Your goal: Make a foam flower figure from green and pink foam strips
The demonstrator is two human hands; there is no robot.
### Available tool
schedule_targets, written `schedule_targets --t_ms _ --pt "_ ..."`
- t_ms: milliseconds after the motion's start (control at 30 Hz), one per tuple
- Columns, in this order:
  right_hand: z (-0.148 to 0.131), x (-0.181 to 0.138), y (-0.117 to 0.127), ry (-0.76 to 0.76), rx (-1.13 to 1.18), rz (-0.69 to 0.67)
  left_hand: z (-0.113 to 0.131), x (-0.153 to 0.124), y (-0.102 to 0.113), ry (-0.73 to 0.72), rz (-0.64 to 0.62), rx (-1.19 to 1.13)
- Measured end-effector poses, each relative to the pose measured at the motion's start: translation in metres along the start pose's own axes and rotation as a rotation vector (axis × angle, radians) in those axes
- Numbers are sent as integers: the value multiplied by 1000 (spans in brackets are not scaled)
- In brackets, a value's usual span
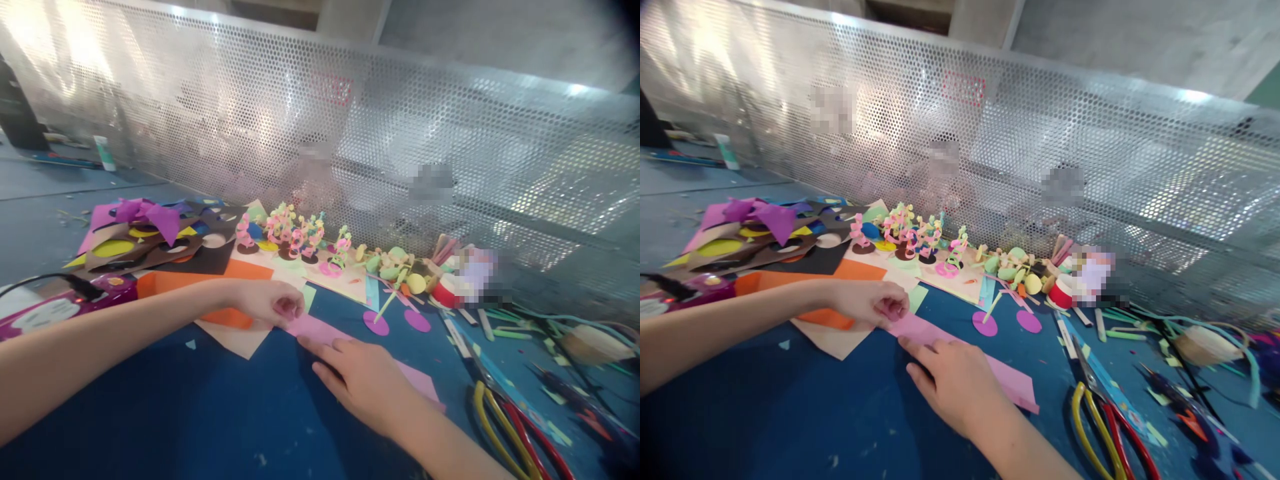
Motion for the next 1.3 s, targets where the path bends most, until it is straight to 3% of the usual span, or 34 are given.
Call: schedule_targets --t_ms 400,533,1067,1300 --pt "0 -1 -1 -3 11 4 -9 -9 1 -16 -194 -285" --pt "1 -1 -1 -4 10 2 -13 -10 2 14 -186 -334" --pt "1 -1 -5 -4 -1 -14 -15 -7 0 4 -149 -179" --pt "2 -2 -5 -9 11 -15 -12 -11 2 1 -204 -243"
Point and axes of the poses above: each hand's wrist, its own x-axis towards the middle knuckle, its own y-axis out of the back of the hand, z = x × y, the point moved 10 cm from there along x, towards the middle knuckle, and after that the axes turned 10 degrees about x, right-handed, at the moved point
